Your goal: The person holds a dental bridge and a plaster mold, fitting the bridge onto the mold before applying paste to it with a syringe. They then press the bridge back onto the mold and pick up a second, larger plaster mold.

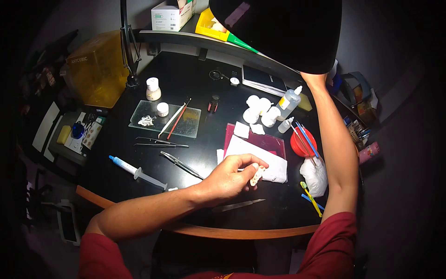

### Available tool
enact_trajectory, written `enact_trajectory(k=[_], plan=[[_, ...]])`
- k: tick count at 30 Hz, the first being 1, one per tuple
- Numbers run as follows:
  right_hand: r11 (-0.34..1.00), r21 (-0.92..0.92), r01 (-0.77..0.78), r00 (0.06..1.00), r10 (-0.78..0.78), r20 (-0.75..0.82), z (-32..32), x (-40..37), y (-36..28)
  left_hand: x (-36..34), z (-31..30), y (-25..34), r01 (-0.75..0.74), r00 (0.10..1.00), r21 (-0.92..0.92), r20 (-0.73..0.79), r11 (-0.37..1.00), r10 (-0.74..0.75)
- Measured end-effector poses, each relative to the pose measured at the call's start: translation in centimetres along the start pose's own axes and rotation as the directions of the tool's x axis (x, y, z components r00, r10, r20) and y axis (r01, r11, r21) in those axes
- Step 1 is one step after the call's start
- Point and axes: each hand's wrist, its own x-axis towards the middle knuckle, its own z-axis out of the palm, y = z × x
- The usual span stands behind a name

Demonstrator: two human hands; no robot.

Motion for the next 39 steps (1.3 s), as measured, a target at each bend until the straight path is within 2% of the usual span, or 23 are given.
enact_trajectory(k=[2,4,7,9,12,14,15,17,18,21,22,23,26,29,30,33,36,39], plan=[[0.972,0.234,-0.026,1.000,0.023,0.016,-2.8,-2.4,-2.8,0.2,-0.1,-0.2,-0.019,1.000,-0.019,-0.021,1.000,0.018],[0.860,0.489,-0.143,0.989,0.101,0.112,-6.4,-5.4,-8.4,0.4,-0.1,0.0,-0.046,0.997,-0.008,-0.059,0.999,0.046],[0.943,0.331,-0.032,0.970,-0.051,0.237,-11.5,-11.5,-14.6,0.6,-0.4,-0.2,-0.068,0.993,-0.004,-0.100,0.998,0.068],[0.928,0.373,-0.013,0.942,-0.113,0.316,-13.1,-15.3,-17.3,0.6,-0.4,-0.4,-0.076,0.987,-0.018,-0.140,0.997,0.073],[0.878,0.417,-0.236,0.893,0.026,0.450,-14.1,-19.5,-19.7,0.8,-0.6,-0.5,-0.092,0.982,-0.037,-0.169,0.995,0.084],[0.808,0.455,-0.373,0.835,0.079,0.545,-14.5,-20.4,-20.3,0.9,-0.8,-0.3,-0.119,0.976,-0.053,-0.191,0.991,0.107],[0.651,0.494,-0.577,0.756,0.196,0.625,-14.4,-20.9,-21.0,0.8,-0.8,-0.1,-0.113,0.974,-0.064,-0.204,0.991,0.098],[0.690,0.516,-0.508,0.792,0.137,0.595,-14.1,-21.1,-21.4,0.5,-0.7,0.3,-0.099,0.970,-0.094,-0.231,0.991,0.075],[0.672,0.549,-0.497,0.815,0.145,0.561,-13.8,-21.7,-21.6,0.5,-0.7,0.2,-0.135,0.965,-0.061,-0.233,0.989,0.117],[0.527,0.543,-0.653,0.733,0.262,0.627,-13.4,-22.6,-21.6,0.3,-0.2,0.2,-0.183,0.955,0.047,-0.230,0.982,0.188],[0.396,0.582,-0.711,0.699,0.306,0.646,-13.3,-22.9,-21.6,0.0,0.0,0.4,-0.153,0.961,0.023,-0.231,0.988,0.155],[0.344,0.587,-0.733,0.679,0.319,0.661,-13.4,-23.1,-21.6,0.0,0.0,0.5,-0.155,0.960,0.062,-0.226,0.986,0.165],[0.183,0.588,-0.788,0.612,0.345,0.712,-13.7,-23.1,-21.0,0.1,-0.2,0.3,-0.155,0.959,0.190,-0.206,0.969,0.194],[0.062,0.543,-0.838,0.529,0.341,0.777,-14.2,-23.2,-20.1,0.1,-0.2,1.1,-0.101,0.971,0.299,-0.176,0.949,0.159],[0.044,0.531,-0.846,0.509,0.364,0.780,-14.2,-23.2,-20.1,0.1,-0.1,1.3,-0.062,0.975,0.299,-0.187,0.952,0.122],[-0.120,0.448,-0.886,0.388,0.335,0.859,-14.8,-22.9,-19.5,0.3,-0.9,0.4,-0.063,0.984,0.323,-0.136,0.944,0.112],[-0.158,0.418,-0.894,0.350,0.336,0.875,-15.1,-22.9,-19.5,0.3,-0.5,0.7,-0.060,0.989,0.301,-0.112,0.952,0.098],[-0.191,0.384,-0.903,0.316,0.311,0.897,-15.4,-22.7,-19.4,0.2,-0.3,1.4,-0.047,0.995,0.392,-0.062,0.919,0.077]])
